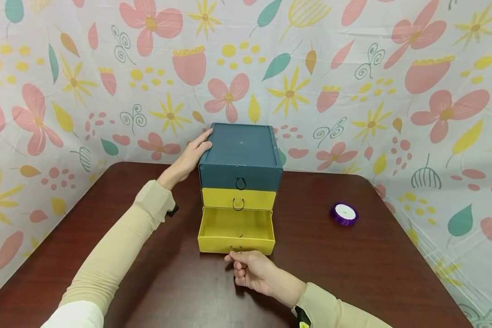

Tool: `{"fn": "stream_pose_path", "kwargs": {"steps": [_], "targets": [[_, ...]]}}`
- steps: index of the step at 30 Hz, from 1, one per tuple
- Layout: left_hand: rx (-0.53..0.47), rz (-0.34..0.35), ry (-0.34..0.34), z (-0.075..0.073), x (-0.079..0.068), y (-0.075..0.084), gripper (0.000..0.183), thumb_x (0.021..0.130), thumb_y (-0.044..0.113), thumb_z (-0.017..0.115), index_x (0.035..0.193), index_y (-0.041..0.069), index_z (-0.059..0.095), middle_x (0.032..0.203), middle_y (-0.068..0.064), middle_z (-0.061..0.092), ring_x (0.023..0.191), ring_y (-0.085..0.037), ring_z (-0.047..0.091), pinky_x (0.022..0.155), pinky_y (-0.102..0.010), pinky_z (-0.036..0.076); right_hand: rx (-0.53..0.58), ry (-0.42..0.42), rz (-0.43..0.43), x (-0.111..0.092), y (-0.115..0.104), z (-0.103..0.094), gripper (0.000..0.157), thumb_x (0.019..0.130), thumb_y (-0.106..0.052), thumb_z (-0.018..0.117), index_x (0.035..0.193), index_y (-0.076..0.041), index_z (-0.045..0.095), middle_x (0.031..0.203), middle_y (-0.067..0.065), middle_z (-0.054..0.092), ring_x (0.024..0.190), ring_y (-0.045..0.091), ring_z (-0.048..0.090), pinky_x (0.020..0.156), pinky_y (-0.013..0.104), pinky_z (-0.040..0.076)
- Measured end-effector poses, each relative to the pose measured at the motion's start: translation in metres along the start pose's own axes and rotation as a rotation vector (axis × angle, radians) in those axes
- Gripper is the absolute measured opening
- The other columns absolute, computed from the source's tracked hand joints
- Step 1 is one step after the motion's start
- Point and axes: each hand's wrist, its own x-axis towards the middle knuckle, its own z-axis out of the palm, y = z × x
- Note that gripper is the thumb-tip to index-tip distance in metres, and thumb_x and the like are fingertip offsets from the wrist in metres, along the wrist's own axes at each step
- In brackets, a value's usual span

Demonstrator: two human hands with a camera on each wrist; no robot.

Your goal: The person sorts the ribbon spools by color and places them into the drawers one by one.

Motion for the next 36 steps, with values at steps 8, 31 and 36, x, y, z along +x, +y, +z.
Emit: {"fn": "stream_pose_path", "kwargs": {"steps": [8, 31, 36], "targets": [[-0.010, -0.003, 0.005, 0.000, -0.001, 0.002, 0.059, 0.104, 0.036, 0.035, 0.157, 0.024, 0.014, 0.164, 0.000, 0.008, 0.151, -0.022, 0.010, 0.120, -0.048, 0.020, -0.023, -0.054, 0.009, -0.008, 0.007, 0.002, 0.020, 0.103, -0.022, 0.045, 0.100, -0.010, 0.060, 0.059, -0.016, 0.051, 0.050, -0.004, 0.047, 0.053, 0.013, 0.038], [0.003, 0.002, 0.007, 0.000, 0.000, 0.001, 0.058, 0.104, 0.036, 0.035, 0.157, 0.024, 0.014, 0.164, 0.002, 0.007, 0.152, -0.020, 0.007, 0.121, -0.047, 0.016, -0.268, -0.169, -0.080, -0.042, -0.009, 0.007, 0.029, 0.100, -0.027, 0.048, 0.090, -0.012, 0.070, 0.053, -0.012, 0.055, 0.042, 0.000, 0.045, 0.044, 0.017, 0.036], [0.000, -0.002, 0.007, 0.001, 0.000, 0.000, 0.059, 0.104, 0.038, 0.035, 0.157, 0.025, 0.014, 0.164, 0.003, 0.007, 0.152, -0.020, 0.007, 0.120, -0.048, 0.018, -0.385, -0.083, -0.374, -0.061, -0.050, -0.013, 0.027, 0.102, -0.017, 0.045, 0.095, -0.006, 0.069, 0.058, -0.009, 0.057, 0.045, 0.003, 0.047, 0.044, 0.017, 0.039]]}}
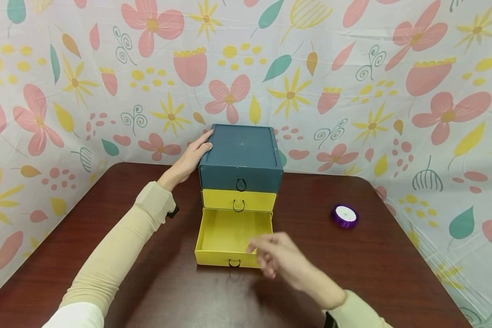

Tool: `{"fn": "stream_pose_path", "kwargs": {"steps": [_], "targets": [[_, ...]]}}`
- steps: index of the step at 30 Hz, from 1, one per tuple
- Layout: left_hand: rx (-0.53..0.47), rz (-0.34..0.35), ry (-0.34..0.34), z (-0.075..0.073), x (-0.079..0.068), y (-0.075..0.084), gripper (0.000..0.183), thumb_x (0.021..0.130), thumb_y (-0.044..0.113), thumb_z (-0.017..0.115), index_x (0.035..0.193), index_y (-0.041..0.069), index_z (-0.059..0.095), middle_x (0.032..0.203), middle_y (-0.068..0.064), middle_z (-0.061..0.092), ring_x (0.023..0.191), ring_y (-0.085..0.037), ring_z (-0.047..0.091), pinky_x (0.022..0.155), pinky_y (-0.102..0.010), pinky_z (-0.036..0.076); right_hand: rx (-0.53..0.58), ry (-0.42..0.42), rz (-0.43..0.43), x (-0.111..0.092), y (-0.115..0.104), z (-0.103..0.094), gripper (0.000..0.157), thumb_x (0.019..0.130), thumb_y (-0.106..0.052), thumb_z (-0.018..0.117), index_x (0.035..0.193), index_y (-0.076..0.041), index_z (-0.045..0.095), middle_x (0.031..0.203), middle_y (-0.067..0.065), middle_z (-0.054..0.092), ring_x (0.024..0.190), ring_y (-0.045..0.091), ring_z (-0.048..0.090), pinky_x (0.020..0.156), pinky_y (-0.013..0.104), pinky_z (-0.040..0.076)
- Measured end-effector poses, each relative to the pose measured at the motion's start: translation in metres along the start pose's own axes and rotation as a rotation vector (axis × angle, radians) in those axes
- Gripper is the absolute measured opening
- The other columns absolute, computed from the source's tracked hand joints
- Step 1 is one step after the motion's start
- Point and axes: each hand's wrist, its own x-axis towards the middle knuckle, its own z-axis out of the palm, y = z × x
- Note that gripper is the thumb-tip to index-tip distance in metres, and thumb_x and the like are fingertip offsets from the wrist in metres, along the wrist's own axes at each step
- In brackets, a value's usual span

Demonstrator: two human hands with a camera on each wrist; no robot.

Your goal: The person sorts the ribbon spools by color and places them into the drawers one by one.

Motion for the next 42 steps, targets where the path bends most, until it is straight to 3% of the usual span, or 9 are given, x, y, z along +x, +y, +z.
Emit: {"fn": "stream_pose_path", "kwargs": {"steps": [8, 11, 13, 15, 18, 22, 26, 34, 42], "targets": [[-0.006, 0.007, 0.003, 0.000, 0.001, -0.001, 0.059, 0.104, 0.038, 0.035, 0.157, 0.025, 0.014, 0.164, 0.003, 0.007, 0.152, -0.020, 0.007, 0.121, -0.047, 0.018, -0.440, 0.605, -0.266, 0.001, -0.037, -0.095, 0.025, 0.098, -0.023, 0.057, 0.095, -0.002, 0.070, 0.058, -0.005, 0.061, 0.048, 0.012, 0.054, 0.045, 0.028, 0.047], [0.001, 0.008, 0.005, 0.000, 0.001, -0.001, 0.058, 0.104, 0.038, 0.035, 0.157, 0.025, 0.014, 0.164, 0.003, 0.008, 0.152, -0.020, 0.008, 0.121, -0.047, 0.017, -0.728, 0.812, -0.258, 0.001, -0.032, -0.139, 0.028, 0.095, -0.031, 0.061, 0.098, -0.004, 0.070, 0.063, -0.016, 0.064, 0.053, 0.003, 0.057, 0.052, 0.023, 0.049], [0.003, 0.007, 0.002, 0.000, 0.000, -0.001, 0.058, 0.104, 0.036, 0.035, 0.157, 0.024, 0.014, 0.164, 0.003, 0.007, 0.152, -0.021, 0.007, 0.121, -0.048, 0.017, -0.912, 0.889, -0.207, -0.001, -0.024, -0.166, 0.035, 0.095, -0.035, 0.060, 0.107, -0.003, 0.068, 0.079, -0.007, 0.072, 0.074, 0.011, 0.066, 0.069, 0.030, 0.052], [0.000, -0.005, -0.005, -0.001, -0.001, 0.002, 0.058, 0.105, 0.034, 0.034, 0.157, 0.023, 0.013, 0.164, 0.002, 0.007, 0.152, -0.021, 0.006, 0.121, -0.048, 0.016, -1.045, 0.901, -0.136, -0.003, -0.014, -0.190, 0.045, 0.096, -0.038, 0.058, 0.118, 0.001, 0.063, 0.100, 0.010, 0.072, 0.099, 0.026, 0.062, 0.092, 0.043, 0.043], [-0.004, -0.016, -0.009, -0.001, -0.001, 0.004, 0.057, 0.105, 0.033, 0.034, 0.157, 0.024, 0.013, 0.164, 0.002, 0.006, 0.152, -0.021, 0.005, 0.121, -0.048, 0.016, -1.137, 0.852, 0.036, -0.005, -0.001, -0.216, 0.064, 0.095, -0.046, 0.054, 0.135, 0.005, 0.048, 0.134, 0.041, 0.043, 0.121, 0.060, 0.032, 0.092, 0.070, 0.023], [0.007, -0.013, 0.000, -0.001, 0.000, 0.001, 0.057, 0.104, 0.037, 0.034, 0.157, 0.028, 0.013, 0.164, 0.004, 0.006, 0.152, -0.019, 0.006, 0.121, -0.047, 0.017, -1.176, 0.772, 0.285, -0.003, 0.013, -0.233, 0.084, 0.092, -0.058, 0.051, 0.148, 0.001, 0.029, 0.143, 0.047, 0.016, 0.123, 0.070, 0.012, 0.087, 0.078, 0.018], [0.010, -0.002, 0.003, -0.001, 0.000, 0.000, 0.058, 0.104, 0.038, 0.034, 0.157, 0.026, 0.014, 0.164, 0.004, 0.007, 0.152, -0.020, 0.007, 0.121, -0.047, 0.017, -1.182, 0.731, 0.419, 0.000, 0.022, -0.242, 0.089, 0.091, -0.059, 0.052, 0.151, -0.001, 0.022, 0.143, 0.048, 0.011, 0.123, 0.070, 0.011, 0.087, 0.078, 0.019], [0.011, 0.002, -0.001, 0.000, 0.001, -0.001, 0.058, 0.104, 0.038, 0.035, 0.157, 0.025, 0.014, 0.164, 0.004, 0.008, 0.152, -0.020, 0.007, 0.121, -0.047, 0.017, -1.169, 0.774, 0.469, 0.001, 0.031, -0.245, 0.074, 0.091, -0.043, 0.058, 0.144, 0.001, 0.032, 0.134, 0.051, 0.018, 0.117, 0.067, 0.016, 0.086, 0.074, 0.022], [0.007, 0.001, -0.001, -0.002, 0.000, -0.001, 0.058, 0.104, 0.038, 0.034, 0.157, 0.025, 0.014, 0.164, 0.002, 0.007, 0.152, -0.021, 0.007, 0.121, -0.048, 0.016, -1.229, 0.825, 0.331, 0.007, 0.028, -0.229, 0.058, 0.087, -0.035, 0.064, 0.124, 0.008, 0.050, 0.117, 0.046, 0.039, 0.107, 0.063, 0.027, 0.078, 0.069, 0.028]]}}
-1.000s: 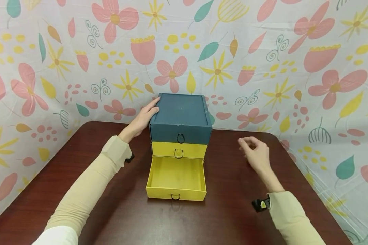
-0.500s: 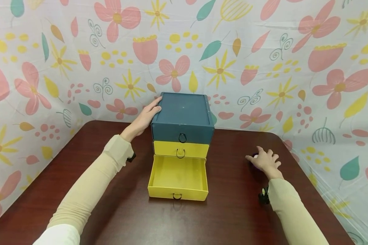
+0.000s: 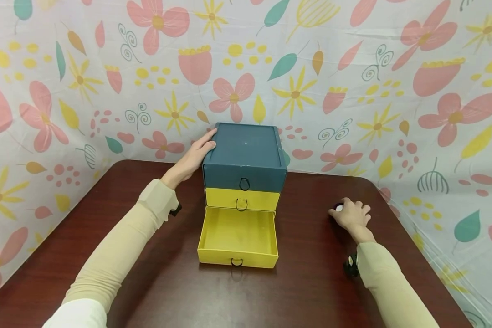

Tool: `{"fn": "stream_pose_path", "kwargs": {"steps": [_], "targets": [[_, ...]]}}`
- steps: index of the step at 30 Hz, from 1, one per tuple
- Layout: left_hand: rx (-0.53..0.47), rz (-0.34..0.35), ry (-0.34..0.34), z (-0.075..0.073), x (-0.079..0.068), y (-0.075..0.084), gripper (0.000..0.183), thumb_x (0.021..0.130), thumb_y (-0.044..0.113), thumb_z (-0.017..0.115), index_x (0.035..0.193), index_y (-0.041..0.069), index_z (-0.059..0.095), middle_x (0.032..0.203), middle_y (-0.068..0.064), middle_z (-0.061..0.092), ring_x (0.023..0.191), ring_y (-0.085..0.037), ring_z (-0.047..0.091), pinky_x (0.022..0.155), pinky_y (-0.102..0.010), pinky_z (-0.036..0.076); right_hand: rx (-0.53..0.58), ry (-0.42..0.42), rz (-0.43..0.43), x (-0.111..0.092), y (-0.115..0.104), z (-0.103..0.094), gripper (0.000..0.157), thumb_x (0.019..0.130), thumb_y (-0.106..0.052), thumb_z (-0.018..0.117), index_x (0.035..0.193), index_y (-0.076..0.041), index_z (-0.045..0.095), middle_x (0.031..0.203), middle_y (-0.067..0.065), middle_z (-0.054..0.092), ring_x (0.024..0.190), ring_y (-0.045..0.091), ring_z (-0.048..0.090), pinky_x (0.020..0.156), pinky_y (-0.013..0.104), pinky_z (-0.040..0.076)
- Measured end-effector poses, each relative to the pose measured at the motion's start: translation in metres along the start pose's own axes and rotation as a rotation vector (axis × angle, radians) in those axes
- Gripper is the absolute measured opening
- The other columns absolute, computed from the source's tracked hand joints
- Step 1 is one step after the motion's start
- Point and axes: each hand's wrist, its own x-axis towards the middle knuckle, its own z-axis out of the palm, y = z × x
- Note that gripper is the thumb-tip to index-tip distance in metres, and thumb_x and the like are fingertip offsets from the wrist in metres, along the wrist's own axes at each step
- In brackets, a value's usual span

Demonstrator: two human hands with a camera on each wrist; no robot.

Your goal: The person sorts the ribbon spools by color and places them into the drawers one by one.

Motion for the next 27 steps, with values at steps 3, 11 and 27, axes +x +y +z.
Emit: {"fn": "stream_pose_path", "kwargs": {"steps": [3, 11, 27], "targets": [[-0.003, -0.002, -0.004, -0.001, 0.000, 0.000, 0.058, 0.104, 0.038, 0.034, 0.157, 0.025, 0.013, 0.164, 0.003, 0.007, 0.152, -0.020, 0.006, 0.121, -0.048, 0.016, 0.006, 0.027, -0.042, -0.006, -0.011, 0.001, 0.057, 0.086, -0.035, 0.066, 0.123, 0.006, 0.053, 0.115, 0.044, 0.043, 0.105, 0.061, 0.031, 0.078, 0.068, 0.031], [-0.022, -0.012, -0.011, 0.000, 0.000, 0.001, 0.057, 0.105, 0.035, 0.033, 0.157, 0.026, 0.012, 0.164, 0.003, 0.005, 0.152, -0.020, 0.004, 0.121, -0.048, 0.015, 0.044, 0.053, -0.173, -0.023, -0.039, 0.000, 0.055, 0.087, -0.034, 0.067, 0.126, 0.004, 0.055, 0.115, 0.041, 0.049, 0.098, 0.054, 0.037, 0.075, 0.062, 0.035], [-0.001, 0.013, -0.003, 0.001, -0.002, 0.000, 0.058, 0.105, 0.037, 0.034, 0.157, 0.024, 0.014, 0.164, 0.002, 0.007, 0.152, -0.021, 0.007, 0.121, -0.048, 0.017, 0.145, 0.030, -0.377, -0.071, -0.097, -0.021, 0.053, 0.088, -0.035, 0.068, 0.128, -0.002, 0.059, 0.116, 0.028, 0.060, 0.102, 0.042, 0.049, 0.073, 0.042, 0.044]]}}
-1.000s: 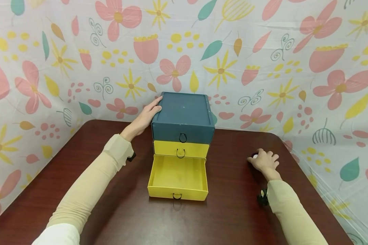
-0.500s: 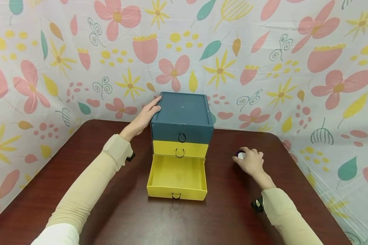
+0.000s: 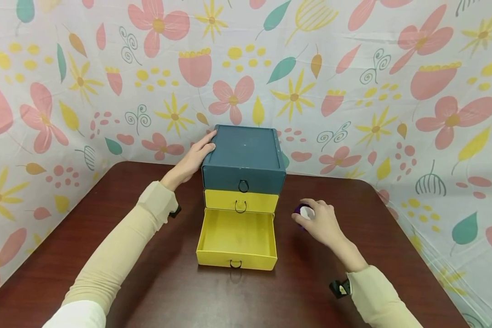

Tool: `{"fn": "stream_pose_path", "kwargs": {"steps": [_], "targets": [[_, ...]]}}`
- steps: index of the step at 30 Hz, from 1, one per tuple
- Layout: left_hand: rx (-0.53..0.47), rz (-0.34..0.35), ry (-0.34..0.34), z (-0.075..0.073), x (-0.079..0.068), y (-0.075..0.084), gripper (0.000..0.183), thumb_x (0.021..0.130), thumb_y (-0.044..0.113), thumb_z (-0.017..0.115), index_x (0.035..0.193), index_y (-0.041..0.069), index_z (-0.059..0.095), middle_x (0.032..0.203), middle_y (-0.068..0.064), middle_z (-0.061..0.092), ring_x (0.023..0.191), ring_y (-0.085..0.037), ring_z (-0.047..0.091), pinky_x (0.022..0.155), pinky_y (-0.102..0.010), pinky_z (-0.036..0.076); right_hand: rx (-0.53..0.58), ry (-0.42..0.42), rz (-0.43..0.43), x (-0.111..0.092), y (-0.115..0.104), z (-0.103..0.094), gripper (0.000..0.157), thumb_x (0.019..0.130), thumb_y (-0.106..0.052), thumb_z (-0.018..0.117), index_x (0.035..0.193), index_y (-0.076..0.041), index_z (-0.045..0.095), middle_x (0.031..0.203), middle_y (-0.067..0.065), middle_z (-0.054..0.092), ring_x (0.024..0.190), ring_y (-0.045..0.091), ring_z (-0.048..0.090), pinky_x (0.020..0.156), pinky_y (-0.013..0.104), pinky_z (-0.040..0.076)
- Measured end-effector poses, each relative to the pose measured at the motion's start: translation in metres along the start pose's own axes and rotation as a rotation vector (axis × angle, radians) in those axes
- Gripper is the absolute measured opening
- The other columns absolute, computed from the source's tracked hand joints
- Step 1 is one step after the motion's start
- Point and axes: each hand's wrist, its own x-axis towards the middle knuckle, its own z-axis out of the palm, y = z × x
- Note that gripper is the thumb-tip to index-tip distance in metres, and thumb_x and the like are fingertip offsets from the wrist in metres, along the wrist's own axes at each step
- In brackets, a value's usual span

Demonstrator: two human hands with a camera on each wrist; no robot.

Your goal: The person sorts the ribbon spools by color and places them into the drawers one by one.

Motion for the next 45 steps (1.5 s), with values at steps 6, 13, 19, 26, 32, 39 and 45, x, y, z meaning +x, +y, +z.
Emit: {"fn": "stream_pose_path", "kwargs": {"steps": [6, 13, 19, 26, 32, 39, 45], "targets": [[0.005, 0.002, -0.002, 0.000, -0.001, -0.001, 0.058, 0.105, 0.037, 0.034, 0.157, 0.023, 0.013, 0.164, 0.002, 0.007, 0.152, -0.021, 0.007, 0.120, -0.049, 0.017, 0.059, -0.041, -0.049, -0.013, -0.026, -0.005, 0.053, 0.087, -0.038, 0.069, 0.129, -0.007, 0.059, 0.120, 0.019, 0.063, 0.097, 0.030, 0.057, 0.073, 0.037, 0.052], [-0.003, -0.004, -0.001, -0.001, -0.001, -0.005, 0.058, 0.105, 0.038, 0.034, 0.157, 0.024, 0.013, 0.164, 0.003, 0.007, 0.152, -0.021, 0.008, 0.120, -0.049, 0.018, 0.102, -0.097, -0.107, -0.022, -0.062, 0.000, 0.051, 0.085, -0.040, 0.072, 0.125, -0.010, 0.061, 0.118, 0.011, 0.065, 0.094, 0.023, 0.057, 0.070, 0.030, 0.053], [-0.004, -0.010, 0.003, 0.000, -0.002, -0.002, 0.058, 0.105, 0.038, 0.034, 0.157, 0.025, 0.013, 0.164, 0.004, 0.007, 0.152, -0.021, 0.007, 0.121, -0.049, 0.017, 0.114, -0.115, -0.162, -0.022, -0.085, 0.014, 0.054, 0.083, -0.041, 0.073, 0.125, -0.010, 0.061, 0.119, 0.008, 0.064, 0.096, 0.020, 0.056, 0.073, 0.029, 0.052], [0.000, -0.009, 0.000, 0.000, -0.001, -0.001, 0.057, 0.105, 0.038, 0.033, 0.157, 0.026, 0.014, 0.164, 0.004, 0.007, 0.152, -0.020, 0.007, 0.121, -0.049, 0.016, 0.116, -0.110, -0.207, -0.017, -0.098, 0.036, 0.054, 0.080, -0.039, 0.077, 0.122, -0.007, 0.062, 0.115, 0.007, 0.064, 0.093, 0.017, 0.056, 0.070, 0.025, 0.051], [-0.007, -0.009, 0.000, 0.000, 0.000, 0.002, 0.058, 0.105, 0.037, 0.034, 0.157, 0.025, 0.013, 0.164, 0.003, 0.007, 0.152, -0.021, 0.007, 0.121, -0.048, 0.017, 0.051, -0.040, -0.263, -0.012, -0.103, 0.056, 0.054, 0.077, -0.037, 0.080, 0.118, -0.005, 0.064, 0.111, 0.010, 0.065, 0.093, 0.021, 0.058, 0.071, 0.030, 0.052], [-0.003, -0.009, 0.004, -0.001, 0.001, 0.002, 0.057, 0.105, 0.037, 0.034, 0.157, 0.025, 0.014, 0.164, 0.004, 0.008, 0.152, -0.020, 0.008, 0.121, -0.048, 0.017, 0.014, -0.064, -0.245, -0.008, -0.111, 0.074, 0.058, 0.076, -0.041, 0.080, 0.118, -0.005, 0.064, 0.113, 0.012, 0.065, 0.094, 0.025, 0.060, 0.071, 0.033, 0.052], [-0.004, -0.009, 0.003, 0.000, 0.000, 0.000, 0.057, 0.105, 0.037, 0.034, 0.157, 0.025, 0.014, 0.164, 0.003, 0.008, 0.152, -0.021, 0.008, 0.121, -0.048, 0.017, -0.024, -0.094, -0.219, -0.006, -0.115, 0.083, 0.065, 0.075, -0.047, 0.079, 0.122, -0.005, 0.063, 0.120, 0.013, 0.064, 0.105, 0.029, 0.060, 0.081, 0.041, 0.054]]}}
